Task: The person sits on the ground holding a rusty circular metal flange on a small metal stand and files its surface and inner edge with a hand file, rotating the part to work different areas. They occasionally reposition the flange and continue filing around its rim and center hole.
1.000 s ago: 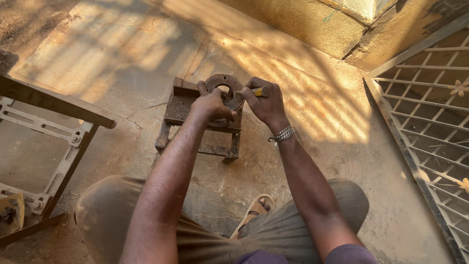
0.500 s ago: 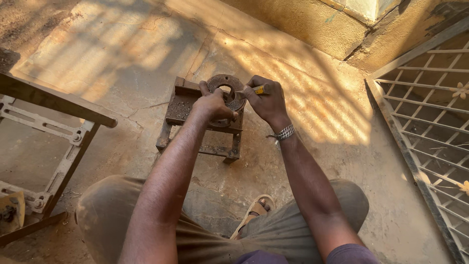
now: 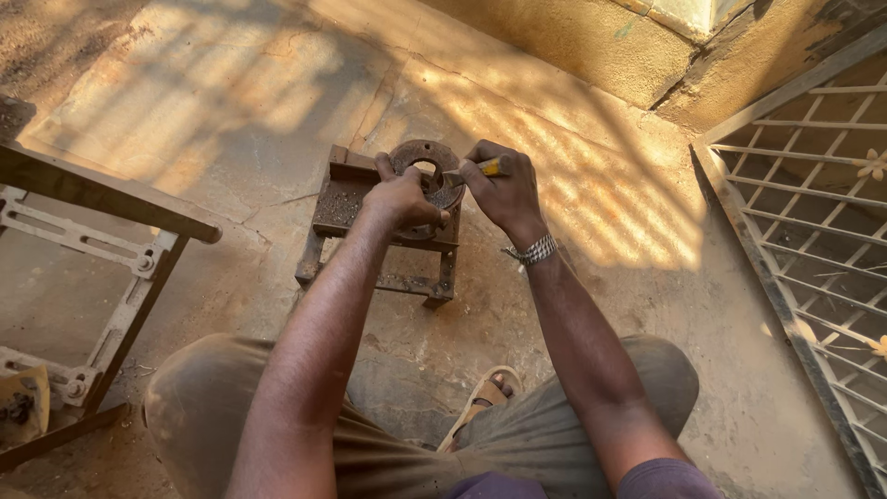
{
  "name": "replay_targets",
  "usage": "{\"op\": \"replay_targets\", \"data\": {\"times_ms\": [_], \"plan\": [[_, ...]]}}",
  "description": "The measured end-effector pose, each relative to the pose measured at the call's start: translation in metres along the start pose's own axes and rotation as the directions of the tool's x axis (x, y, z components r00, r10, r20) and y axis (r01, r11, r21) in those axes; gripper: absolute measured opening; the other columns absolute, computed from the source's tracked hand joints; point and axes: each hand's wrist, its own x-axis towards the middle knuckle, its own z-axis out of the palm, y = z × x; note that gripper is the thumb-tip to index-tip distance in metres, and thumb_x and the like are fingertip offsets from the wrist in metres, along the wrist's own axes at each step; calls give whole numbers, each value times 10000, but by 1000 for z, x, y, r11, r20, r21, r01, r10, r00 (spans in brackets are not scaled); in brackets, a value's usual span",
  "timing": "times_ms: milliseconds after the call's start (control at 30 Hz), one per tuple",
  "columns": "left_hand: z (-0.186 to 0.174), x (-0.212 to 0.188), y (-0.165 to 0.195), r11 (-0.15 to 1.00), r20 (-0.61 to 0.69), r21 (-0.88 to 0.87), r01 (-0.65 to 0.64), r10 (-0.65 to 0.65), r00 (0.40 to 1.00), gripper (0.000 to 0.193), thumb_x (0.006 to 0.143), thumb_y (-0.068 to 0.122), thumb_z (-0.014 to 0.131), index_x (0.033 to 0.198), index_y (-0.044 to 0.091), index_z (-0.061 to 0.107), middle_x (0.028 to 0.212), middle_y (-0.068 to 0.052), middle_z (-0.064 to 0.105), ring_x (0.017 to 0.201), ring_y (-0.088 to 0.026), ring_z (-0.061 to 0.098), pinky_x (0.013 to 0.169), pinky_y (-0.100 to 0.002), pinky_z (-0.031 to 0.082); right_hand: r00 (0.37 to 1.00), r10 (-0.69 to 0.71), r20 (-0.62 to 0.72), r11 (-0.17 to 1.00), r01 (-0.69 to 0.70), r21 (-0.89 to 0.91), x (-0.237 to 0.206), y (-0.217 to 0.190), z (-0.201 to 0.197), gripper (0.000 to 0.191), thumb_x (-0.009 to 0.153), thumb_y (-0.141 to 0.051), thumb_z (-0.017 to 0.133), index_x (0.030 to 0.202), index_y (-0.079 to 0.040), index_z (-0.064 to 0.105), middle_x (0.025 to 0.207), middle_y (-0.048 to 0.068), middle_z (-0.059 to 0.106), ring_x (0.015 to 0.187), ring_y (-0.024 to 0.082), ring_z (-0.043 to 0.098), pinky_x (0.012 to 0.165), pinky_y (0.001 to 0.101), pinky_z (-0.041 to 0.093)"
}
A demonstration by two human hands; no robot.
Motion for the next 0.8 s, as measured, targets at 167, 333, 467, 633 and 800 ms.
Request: {"op": "replay_targets", "data": {"times_ms": [167, 333, 467, 633, 800], "plan": [[5, 4, -5, 999, -41, 14, -42, 43, 998, 1056, 834, 562, 823, 1591, 81, 265, 1636, -385, -34, 1301, -451, 572, 1114, -502, 504, 996, -72, -61, 965, 85, 249, -6, 2, -4, 260, 1016, -272, 652, 888, -48, 689, 674, 53, 675, 568, 78, 593, 516, 262, 480], [10, -4, -14, 990, -143, 107, -94, 109, 984, 918, 836, 612, 758, 1543, 185, 359, 1682, -323, -107, 1193, -446, 662, 1089, -494, 537, 989, -79, -128, 978, 102, 183, -5, 2, -2, 285, 1033, -273, 619, 864, -61, 707, 688, 18, 701, 525, 67, 627, 461, 243, 504], [10, -12, -15, 986, -178, 120, -119, 140, 974, 920, 813, 638, 769, 1534, 215, 385, 1686, -289, -46, 1176, -431, 669, 1062, -489, 563, 995, -68, -77, 993, 75, 90, -10, -1, -1, 254, 999, -238, 644, 854, -43, 721, 669, 48, 706, 529, 95, 629, 466, 258, 482], [7, -18, -13, 989, -177, 102, -105, 121, 977, 928, 810, 614, 778, 1534, 209, 362, 1686, -294, -71, 1152, -453, 668, 1018, -490, 591, 987, -35, -156, 936, 87, 340, -17, -4, -9, 219, 1027, -234, 631, 935, -49, 704, 757, 49, 720, 620, 83, 664, 554, 242, 531], [8, -19, -16, 979, -224, 127, -162, 187, 956, 877, 825, 599, 805, 1503, 210, 407, 1651, -297, 80, 1166, -450, 657, 1063, -508, 543, 978, 10, -210, 893, 86, 443, -18, -4, -12, 256, 1029, -268, 640, 931, -36, 690, 778, 64, 722, 624, 99, 655, 550, 253, 531]]}}
